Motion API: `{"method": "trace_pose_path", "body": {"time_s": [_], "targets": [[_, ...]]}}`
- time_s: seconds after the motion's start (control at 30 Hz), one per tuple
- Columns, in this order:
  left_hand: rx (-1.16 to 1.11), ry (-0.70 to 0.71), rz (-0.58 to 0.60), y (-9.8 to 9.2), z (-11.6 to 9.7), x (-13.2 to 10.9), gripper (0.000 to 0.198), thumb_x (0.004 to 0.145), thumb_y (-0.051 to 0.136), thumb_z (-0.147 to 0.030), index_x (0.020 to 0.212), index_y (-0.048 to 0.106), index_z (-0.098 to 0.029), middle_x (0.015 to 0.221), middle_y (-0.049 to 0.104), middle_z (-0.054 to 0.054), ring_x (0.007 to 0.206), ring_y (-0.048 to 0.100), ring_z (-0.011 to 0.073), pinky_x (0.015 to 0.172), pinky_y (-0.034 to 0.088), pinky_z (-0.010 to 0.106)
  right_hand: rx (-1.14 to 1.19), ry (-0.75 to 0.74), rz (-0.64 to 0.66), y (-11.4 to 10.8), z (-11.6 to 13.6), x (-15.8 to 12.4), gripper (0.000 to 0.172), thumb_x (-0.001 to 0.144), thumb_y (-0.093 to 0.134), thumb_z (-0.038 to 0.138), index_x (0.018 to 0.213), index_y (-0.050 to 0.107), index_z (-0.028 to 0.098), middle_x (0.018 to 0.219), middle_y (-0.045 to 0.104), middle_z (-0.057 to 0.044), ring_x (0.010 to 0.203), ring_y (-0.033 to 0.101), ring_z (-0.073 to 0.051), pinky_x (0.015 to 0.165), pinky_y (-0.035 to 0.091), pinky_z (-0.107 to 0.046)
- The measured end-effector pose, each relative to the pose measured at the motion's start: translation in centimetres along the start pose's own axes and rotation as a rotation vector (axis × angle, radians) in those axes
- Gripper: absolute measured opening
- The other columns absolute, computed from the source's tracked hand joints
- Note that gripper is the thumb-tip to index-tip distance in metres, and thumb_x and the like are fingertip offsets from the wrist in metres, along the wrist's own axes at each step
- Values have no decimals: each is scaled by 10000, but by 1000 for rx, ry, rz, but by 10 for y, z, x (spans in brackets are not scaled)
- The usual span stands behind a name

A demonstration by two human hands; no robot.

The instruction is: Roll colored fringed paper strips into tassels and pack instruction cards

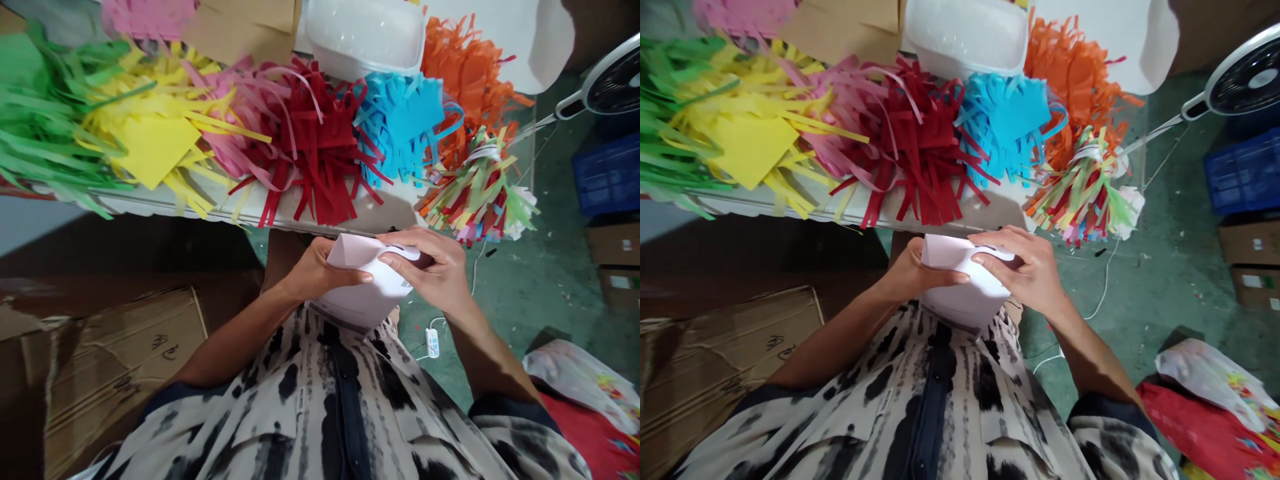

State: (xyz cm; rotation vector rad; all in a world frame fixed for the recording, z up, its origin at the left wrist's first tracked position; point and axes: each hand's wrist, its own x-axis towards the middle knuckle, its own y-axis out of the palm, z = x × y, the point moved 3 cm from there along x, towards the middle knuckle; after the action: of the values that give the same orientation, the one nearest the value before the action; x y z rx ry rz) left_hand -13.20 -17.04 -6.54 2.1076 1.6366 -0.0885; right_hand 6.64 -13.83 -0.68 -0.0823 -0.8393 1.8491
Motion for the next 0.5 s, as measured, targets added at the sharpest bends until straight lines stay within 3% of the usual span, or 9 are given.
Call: {"method": "trace_pose_path", "body": {"time_s": [0.27, 0.5], "targets": [[-90, -28, 17, 1, 7, 6, 331, 613, 982, -335, 841, 839, -142, 790, 756, 36, 716, 638, 166, 671, 506, 279, -71, 9, -45, 0, -6, -2, 210, 927, 796, 294, 1135, 798, 324, 1005, 829, -16, 802, 734, -184, 689, 608, -355], [-124, -49, 57, -2, 13, 6, 325, 623, 988, -314, 847, 827, -142, 789, 744, 24, 718, 622, 148, 694, 499, 274, -114, -107, -53, 3, -6, -3, 264, 918, 806, 272, 1175, 779, 325, 1034, 832, -16, 926, 771, -216, 737, 652, -376]]}}
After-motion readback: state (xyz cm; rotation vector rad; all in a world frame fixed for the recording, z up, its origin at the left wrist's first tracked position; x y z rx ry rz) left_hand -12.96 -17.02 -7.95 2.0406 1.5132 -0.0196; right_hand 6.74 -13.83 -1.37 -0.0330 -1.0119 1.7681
